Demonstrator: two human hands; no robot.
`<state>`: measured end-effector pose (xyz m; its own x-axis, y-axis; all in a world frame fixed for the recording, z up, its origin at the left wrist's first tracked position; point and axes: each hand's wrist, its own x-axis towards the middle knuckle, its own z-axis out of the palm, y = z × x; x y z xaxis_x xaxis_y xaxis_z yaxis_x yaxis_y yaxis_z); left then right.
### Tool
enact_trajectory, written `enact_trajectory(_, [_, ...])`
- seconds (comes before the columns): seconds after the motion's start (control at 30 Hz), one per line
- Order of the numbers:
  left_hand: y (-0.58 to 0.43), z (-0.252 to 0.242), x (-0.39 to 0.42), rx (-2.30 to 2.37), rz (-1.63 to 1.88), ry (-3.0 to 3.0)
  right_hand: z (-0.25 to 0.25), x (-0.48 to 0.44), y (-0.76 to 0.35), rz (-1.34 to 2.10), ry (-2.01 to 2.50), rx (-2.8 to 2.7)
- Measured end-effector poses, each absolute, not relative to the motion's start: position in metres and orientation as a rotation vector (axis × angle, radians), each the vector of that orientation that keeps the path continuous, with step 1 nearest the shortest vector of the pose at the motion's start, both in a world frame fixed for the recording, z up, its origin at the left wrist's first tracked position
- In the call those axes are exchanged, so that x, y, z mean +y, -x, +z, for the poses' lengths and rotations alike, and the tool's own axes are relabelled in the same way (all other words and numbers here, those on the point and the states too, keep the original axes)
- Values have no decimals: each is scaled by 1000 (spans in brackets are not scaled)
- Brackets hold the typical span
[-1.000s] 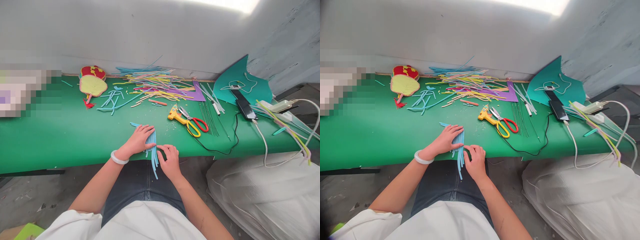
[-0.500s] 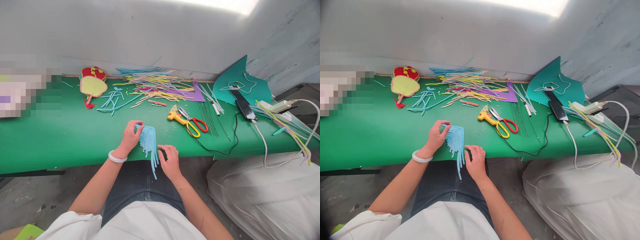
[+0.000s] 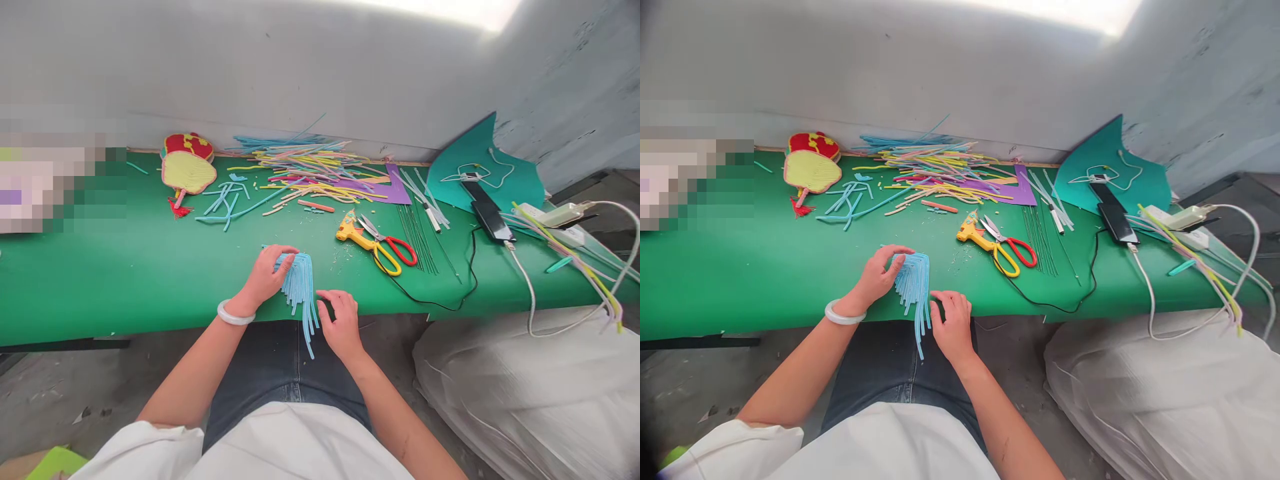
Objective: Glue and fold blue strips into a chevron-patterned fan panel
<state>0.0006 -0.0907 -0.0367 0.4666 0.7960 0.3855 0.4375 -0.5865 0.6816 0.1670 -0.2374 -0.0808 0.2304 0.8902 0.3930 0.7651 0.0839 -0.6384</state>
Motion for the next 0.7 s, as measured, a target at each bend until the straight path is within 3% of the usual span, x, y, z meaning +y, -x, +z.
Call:
enact_trajectory(0.37, [-3, -35, -94, 656, 469, -2392, -80, -238, -166, 187, 1694, -1560])
enact_trajectory(0.7, [-8, -37, -95, 715, 345, -2459, -79, -238, -166, 183, 1701, -1559])
